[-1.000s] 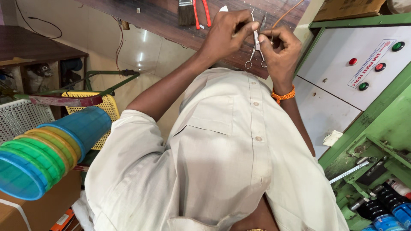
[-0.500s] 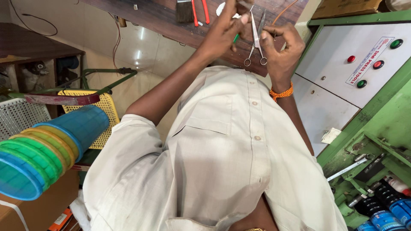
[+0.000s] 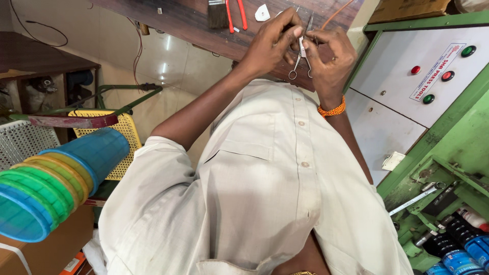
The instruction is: The person works at a bench, stripping an orange wire, inserting it into a small white plastic component, and tightening a screw with a screwdriver. They repeat the process with a second wire and component, using pliers and a screwdriver throughout.
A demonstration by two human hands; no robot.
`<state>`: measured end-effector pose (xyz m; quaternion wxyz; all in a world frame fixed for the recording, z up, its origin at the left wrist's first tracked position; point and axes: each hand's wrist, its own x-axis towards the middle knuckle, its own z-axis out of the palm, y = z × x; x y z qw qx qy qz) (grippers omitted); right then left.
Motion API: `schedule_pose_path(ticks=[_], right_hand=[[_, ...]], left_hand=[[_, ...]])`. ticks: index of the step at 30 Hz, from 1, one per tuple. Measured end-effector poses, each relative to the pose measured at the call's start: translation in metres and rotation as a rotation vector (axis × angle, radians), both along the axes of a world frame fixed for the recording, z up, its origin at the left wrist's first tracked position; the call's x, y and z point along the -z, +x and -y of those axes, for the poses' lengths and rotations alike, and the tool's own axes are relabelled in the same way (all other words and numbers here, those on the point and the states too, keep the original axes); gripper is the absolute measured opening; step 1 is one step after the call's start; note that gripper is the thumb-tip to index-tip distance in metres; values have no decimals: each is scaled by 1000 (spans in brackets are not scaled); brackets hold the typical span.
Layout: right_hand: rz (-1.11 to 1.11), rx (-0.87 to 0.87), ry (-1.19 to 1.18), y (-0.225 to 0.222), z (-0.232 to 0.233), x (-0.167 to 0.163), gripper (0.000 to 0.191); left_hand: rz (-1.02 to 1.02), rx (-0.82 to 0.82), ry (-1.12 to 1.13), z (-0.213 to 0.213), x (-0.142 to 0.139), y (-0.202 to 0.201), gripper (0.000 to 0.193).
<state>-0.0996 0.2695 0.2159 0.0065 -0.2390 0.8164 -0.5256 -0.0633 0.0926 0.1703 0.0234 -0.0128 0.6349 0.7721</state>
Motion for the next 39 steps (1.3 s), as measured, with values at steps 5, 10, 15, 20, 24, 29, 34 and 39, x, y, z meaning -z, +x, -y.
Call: schedule_pose_path(ticks=[5, 10, 15, 20, 24, 29, 34, 39], right_hand=[[11, 25, -1, 1, -6, 9, 15], [401, -7, -236, 2, -12, 25, 43], [502, -10, -289, 1, -17, 29, 43], [319, -39, -278, 0, -17, 23, 41], [291, 25, -291, -3, -17, 19, 37], [234, 13, -215, -4, -18, 16, 26], [334, -12, -305, -4, -13, 11, 12], [518, 97, -378, -8, -9, 7, 8]], left_hand=[[79, 46, -82, 12, -19, -1, 17], [-213, 39, -387, 22, -33, -6, 12], [-473, 57, -565, 26, -33, -7, 10], [-548, 40, -545, 24, -30, -13, 13], [-354, 86, -401, 21, -31, -13, 12], [-416, 93, -468, 24, -32, -13, 11], [-391, 65, -483, 23, -39, -18, 13], [-632, -212, -805, 11, -50, -12, 25]])
